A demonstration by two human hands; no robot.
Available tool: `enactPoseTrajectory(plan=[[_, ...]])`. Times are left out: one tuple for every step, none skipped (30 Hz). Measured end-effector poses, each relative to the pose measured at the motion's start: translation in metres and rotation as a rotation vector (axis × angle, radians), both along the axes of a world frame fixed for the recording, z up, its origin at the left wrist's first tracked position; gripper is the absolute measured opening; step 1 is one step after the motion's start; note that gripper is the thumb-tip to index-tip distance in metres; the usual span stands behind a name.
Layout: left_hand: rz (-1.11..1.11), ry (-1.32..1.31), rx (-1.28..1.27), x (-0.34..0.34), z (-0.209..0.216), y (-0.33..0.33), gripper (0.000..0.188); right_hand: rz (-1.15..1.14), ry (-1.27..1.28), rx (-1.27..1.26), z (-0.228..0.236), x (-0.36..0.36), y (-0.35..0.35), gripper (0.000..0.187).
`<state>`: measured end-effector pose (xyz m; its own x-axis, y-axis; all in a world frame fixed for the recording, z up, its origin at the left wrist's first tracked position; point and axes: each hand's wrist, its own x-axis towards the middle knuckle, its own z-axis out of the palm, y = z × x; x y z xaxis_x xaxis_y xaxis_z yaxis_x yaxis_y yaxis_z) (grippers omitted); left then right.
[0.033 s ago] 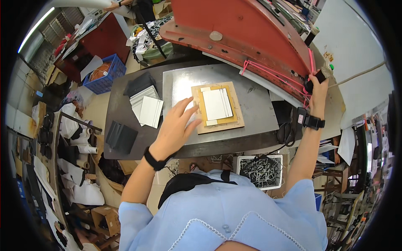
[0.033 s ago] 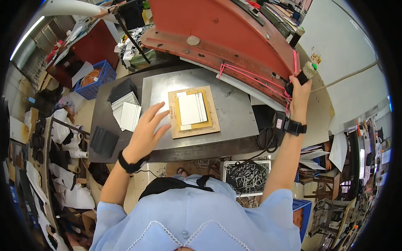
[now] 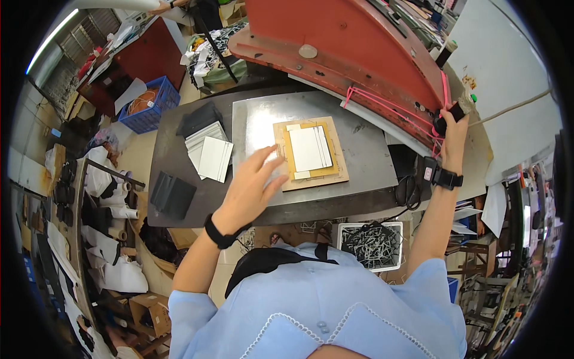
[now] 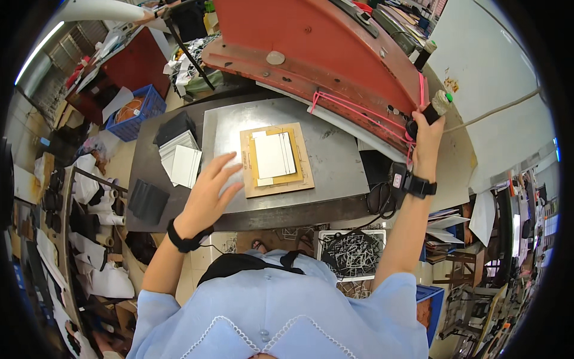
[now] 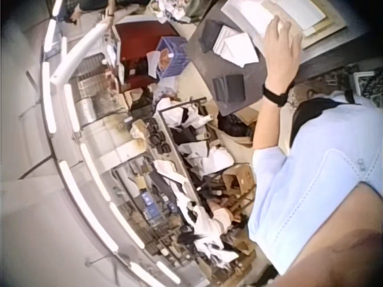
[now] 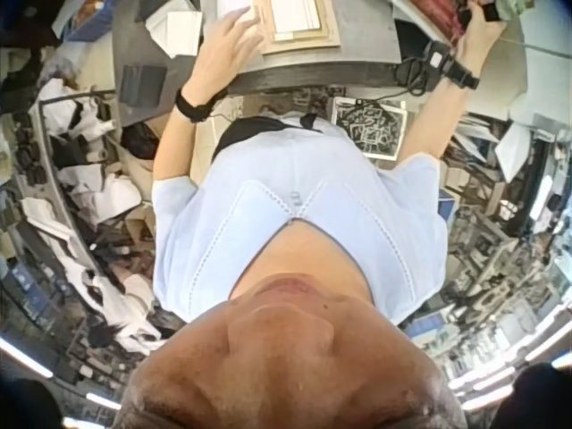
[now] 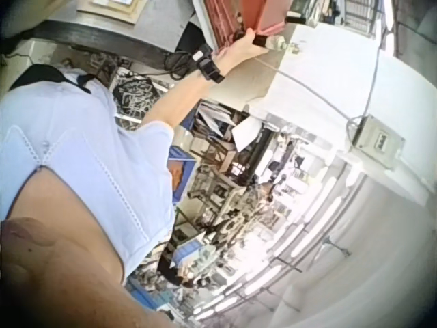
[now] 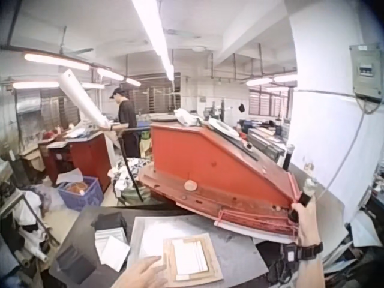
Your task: The recorder is assembling leather wallets by aligning precut pieces and using a manual press.
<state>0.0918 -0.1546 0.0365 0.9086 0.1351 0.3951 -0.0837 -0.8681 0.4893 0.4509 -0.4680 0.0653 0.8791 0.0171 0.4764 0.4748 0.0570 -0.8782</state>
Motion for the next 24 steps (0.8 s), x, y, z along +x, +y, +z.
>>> enactPoseTrajectory(plan=[[-0.011, -0.002, -0.027, -0.008, 0.002, -0.009, 0.032, -0.023, 0.008, -0.019, 0.001, -0.015, 0.004, 0.04], [-0.072, 0.031, -0.104, -0.011, 0.004, -0.018, 0.031, -0.048, 0.015, -0.038, 0.003, -0.03, 0.008, 0.04], [-0.134, 0.061, -0.183, -0.013, 0.005, -0.028, 0.03, -0.064, 0.021, -0.079, 0.01, -0.052, 0.012, 0.037], [-0.19, 0.093, -0.257, -0.014, 0.006, -0.035, 0.029, -0.054, 0.051, -0.119, 0.008, -0.067, 0.013, 0.04], [-0.257, 0.094, -0.268, -0.01, 0.005, -0.04, 0.029, -0.025, 0.036, -0.164, 0.009, -0.086, 0.015, 0.045], [-0.268, 0.105, -0.312, -0.006, 0.007, -0.046, 0.028, 0.01, 0.02, -0.207, 0.01, -0.105, 0.018, 0.05], [-0.284, 0.115, -0.358, 0.0, 0.011, -0.052, 0.027, 0.061, 0.009, -0.236, 0.012, -0.123, 0.019, 0.055], [-0.299, 0.127, -0.398, 0.005, 0.015, -0.057, 0.026, 0.115, 0.001, -0.26, 0.011, -0.138, 0.018, 0.06], [-0.311, 0.078, -0.385, 0.012, 0.019, -0.06, 0.029, 0.208, 0.013, -0.193, 0.005, -0.15, 0.016, 0.063], [-0.327, 0.065, -0.441, 0.017, 0.025, -0.063, 0.031, 0.287, -0.019, -0.172, 0.002, -0.164, 0.016, 0.056], [-0.342, 0.051, -0.497, 0.021, 0.031, -0.066, 0.033, 0.309, -0.034, -0.164, -0.001, -0.163, 0.01, 0.054], [-0.363, 0.037, -0.549, 0.025, 0.038, -0.068, 0.036, 0.325, -0.051, -0.153, -0.005, -0.159, 0.0, 0.053], [-0.376, 0.015, -0.578, 0.027, 0.046, -0.07, 0.043, 0.346, -0.068, -0.144, -0.009, -0.152, -0.009, 0.053], [-0.387, -0.007, -0.606, 0.029, 0.054, -0.071, 0.051, 0.369, -0.085, -0.134, -0.01, -0.143, -0.015, 0.054], [-0.397, -0.025, -0.631, 0.03, 0.06, -0.073, 0.059, 0.163, -0.131, -0.181, 0.001, -0.131, -0.018, 0.054], [-0.402, -0.068, -0.648, 0.031, 0.064, -0.076, 0.067, -0.046, -0.176, -0.227, 0.018, -0.116, -0.018, 0.054], [-0.419, -0.113, -0.667, 0.034, 0.067, -0.078, 0.076, -0.135, -0.19, -0.271, 0.028, -0.102, -0.019, 0.054], [-0.427, -0.156, -0.682, 0.036, 0.072, -0.08, 0.085, -0.215, -0.2, -0.308, 0.037, -0.086, -0.018, 0.054], [-0.432, -0.154, -0.647, 0.035, 0.079, -0.08, 0.095, -0.299, -0.211, -0.349, 0.044, -0.072, -0.016, 0.054], [-0.446, -0.141, -0.784, 0.034, 0.082, -0.082, 0.093, -0.18, -0.162, -0.24, 0.044, -0.058, -0.014, 0.055], [-0.453, -0.129, -0.92, 0.029, 0.081, -0.086, 0.091, -0.055, -0.112, -0.129, 0.042, -0.046, -0.005, 0.056], [-0.459, -0.116, -1.055, 0.024, 0.081, -0.089, 0.089, 0.071, -0.062, -0.019, 0.041, -0.04, 0.001, 0.057], [-0.464, -0.183, -1.153, 0.017, 0.075, -0.085, 0.067, 0.06, -0.086, -0.021, 0.037, -0.042, 0.007, 0.059], [-0.431, -0.28, -1.192, 0.008, 0.072, -0.082, 0.056, 0.107, -0.082, 0.008, 0.035, -0.048, 0.014, 0.06]])
